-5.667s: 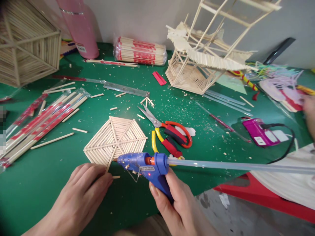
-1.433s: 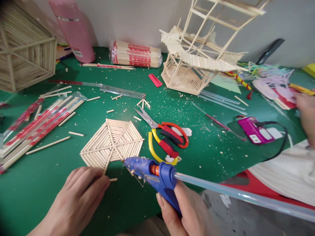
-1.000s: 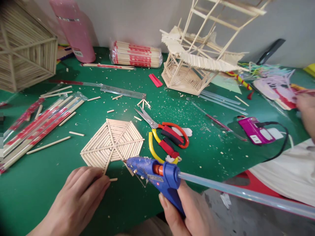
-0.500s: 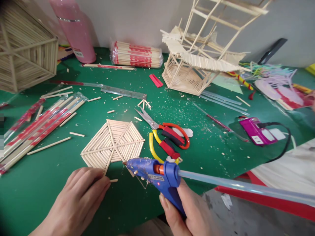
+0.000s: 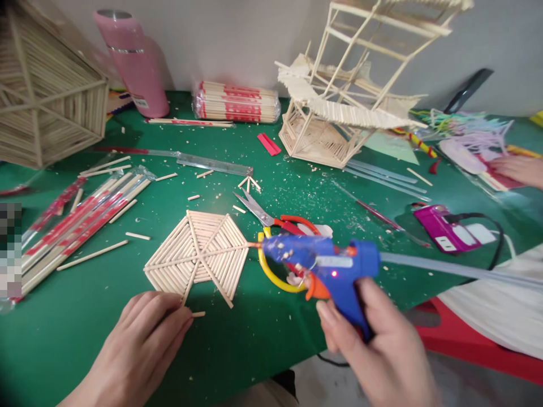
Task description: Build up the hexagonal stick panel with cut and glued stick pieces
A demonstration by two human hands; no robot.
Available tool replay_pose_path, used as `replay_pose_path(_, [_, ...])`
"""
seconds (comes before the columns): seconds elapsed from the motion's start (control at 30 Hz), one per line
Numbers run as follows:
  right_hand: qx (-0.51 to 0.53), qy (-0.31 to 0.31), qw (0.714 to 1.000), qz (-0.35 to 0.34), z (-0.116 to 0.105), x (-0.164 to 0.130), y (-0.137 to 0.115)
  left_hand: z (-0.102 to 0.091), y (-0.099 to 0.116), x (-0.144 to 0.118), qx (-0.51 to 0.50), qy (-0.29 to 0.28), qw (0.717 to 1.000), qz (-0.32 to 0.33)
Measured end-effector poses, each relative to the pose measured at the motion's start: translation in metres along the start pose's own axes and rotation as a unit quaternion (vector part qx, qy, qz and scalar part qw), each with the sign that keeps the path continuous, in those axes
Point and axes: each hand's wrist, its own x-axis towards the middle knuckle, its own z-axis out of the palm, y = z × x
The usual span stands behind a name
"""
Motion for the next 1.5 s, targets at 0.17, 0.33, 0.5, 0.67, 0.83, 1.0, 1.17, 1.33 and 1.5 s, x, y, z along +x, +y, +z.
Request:
replay_pose_path(0.17, [0.012, 0.044, 0.998, -0.046, -0.004, 0.067, 0.020, -0.003, 0.002, 0.001, -0.008, -0.014, 1.000, -0.016])
replay_pose_path(0.33, [-0.034, 0.055, 0.996, -0.059, 0.009, 0.121, 0.043, -0.003, 0.002, 0.000, -0.004, -0.007, 1.000, -0.019])
replay_pose_path(0.5, [-0.080, 0.122, 0.984, -0.101, 0.021, 0.117, 0.027, -0.003, 0.002, 0.000, 0.007, -0.006, 1.000, -0.019])
replay_pose_path(0.67, [-0.012, -0.008, 0.926, -0.377, 0.050, 0.049, -0.031, -0.003, 0.008, 0.001, -0.008, -0.005, 0.999, -0.032])
replay_pose_path(0.83, [-0.008, -0.188, 0.877, -0.442, 0.085, 0.002, -0.048, -0.012, 0.015, 0.003, -0.048, -0.046, 0.995, -0.080])
replay_pose_path(1.0, [-0.040, -0.182, 0.871, -0.455, 0.092, -0.003, -0.039, -0.021, 0.013, 0.003, -0.082, -0.100, 0.986, -0.108])
replay_pose_path(1.17, [-0.053, -0.178, 0.871, -0.454, 0.094, -0.001, -0.040, -0.026, 0.011, 0.008, -0.085, -0.106, 0.986, -0.093])
replay_pose_path(1.33, [-0.029, -0.159, 0.912, -0.376, 0.093, 0.016, -0.043, -0.026, 0.005, 0.018, -0.045, -0.015, 0.997, -0.067])
replay_pose_path(1.5, [-0.035, -0.149, 0.923, -0.354, 0.096, 0.026, -0.043, -0.015, -0.006, 0.018, -0.015, 0.041, 0.998, -0.047])
